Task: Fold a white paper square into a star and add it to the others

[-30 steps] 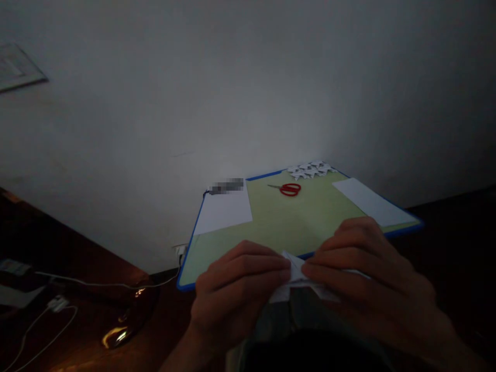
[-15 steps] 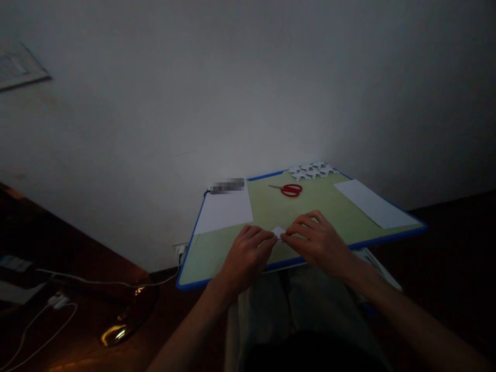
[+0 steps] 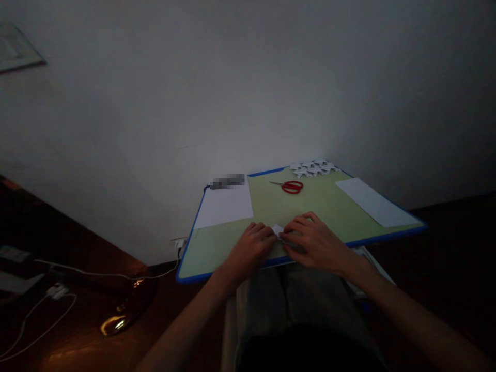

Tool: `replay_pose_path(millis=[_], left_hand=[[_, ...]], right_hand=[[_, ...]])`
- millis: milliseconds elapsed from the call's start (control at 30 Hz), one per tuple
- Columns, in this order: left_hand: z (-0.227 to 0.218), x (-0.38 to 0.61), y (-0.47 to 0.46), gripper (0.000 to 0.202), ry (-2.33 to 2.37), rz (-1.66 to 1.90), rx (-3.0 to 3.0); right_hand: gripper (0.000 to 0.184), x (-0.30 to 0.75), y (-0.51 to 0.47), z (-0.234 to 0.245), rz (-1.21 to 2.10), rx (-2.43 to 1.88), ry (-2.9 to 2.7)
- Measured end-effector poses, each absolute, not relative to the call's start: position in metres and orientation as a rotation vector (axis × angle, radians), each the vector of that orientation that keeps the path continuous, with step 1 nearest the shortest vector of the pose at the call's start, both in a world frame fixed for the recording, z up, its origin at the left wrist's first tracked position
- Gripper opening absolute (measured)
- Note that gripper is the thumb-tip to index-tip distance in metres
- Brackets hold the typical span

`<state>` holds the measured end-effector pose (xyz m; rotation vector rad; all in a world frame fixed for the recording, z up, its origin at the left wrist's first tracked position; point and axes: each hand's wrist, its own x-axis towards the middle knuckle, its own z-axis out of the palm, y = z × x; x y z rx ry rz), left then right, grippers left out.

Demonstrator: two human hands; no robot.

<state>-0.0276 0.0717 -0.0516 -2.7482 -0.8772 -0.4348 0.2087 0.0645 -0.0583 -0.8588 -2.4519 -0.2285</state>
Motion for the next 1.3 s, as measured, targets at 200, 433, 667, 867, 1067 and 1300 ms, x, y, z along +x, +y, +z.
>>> replay_pose_path(millis=[200, 433, 667, 867, 1067, 1300], left_hand=[[-0.055, -0.040, 0.060, 0.016, -0.910, -0.619, -2.831], [-0.057, -0.038, 0.041, 0.032, -0.971, -0.617, -2.830], [-0.059, -0.046, 0.036, 0.046, -0.930, -0.706, -2.882], [-0.061, -0.046, 0.022, 0.065, -1.037, -0.615, -2.857], [-0.064, -0.046, 0.015, 0.075, -1.103, -0.621, -2.835], [-0.065, -0.052, 0.024, 0.077, -1.295, -0.970, -2.854]], right_hand=[[0.020, 0.209, 0.052, -0.061, -0.221, -0.880, -2.424], [0.018, 0.205, 0.044, -0.068, -0.197, -0.943, -2.388], [0.024, 0.189, 0.025, -0.073, -0.259, -1.059, -2.362], [0.032, 0.183, 0.010, -0.088, -0.212, -1.152, -2.236], [0.037, 0.187, 0.010, -0.107, -0.121, -1.131, -2.088], [0.079, 0.185, 0.011, -0.107, -0.061, -1.202, -2.013]])
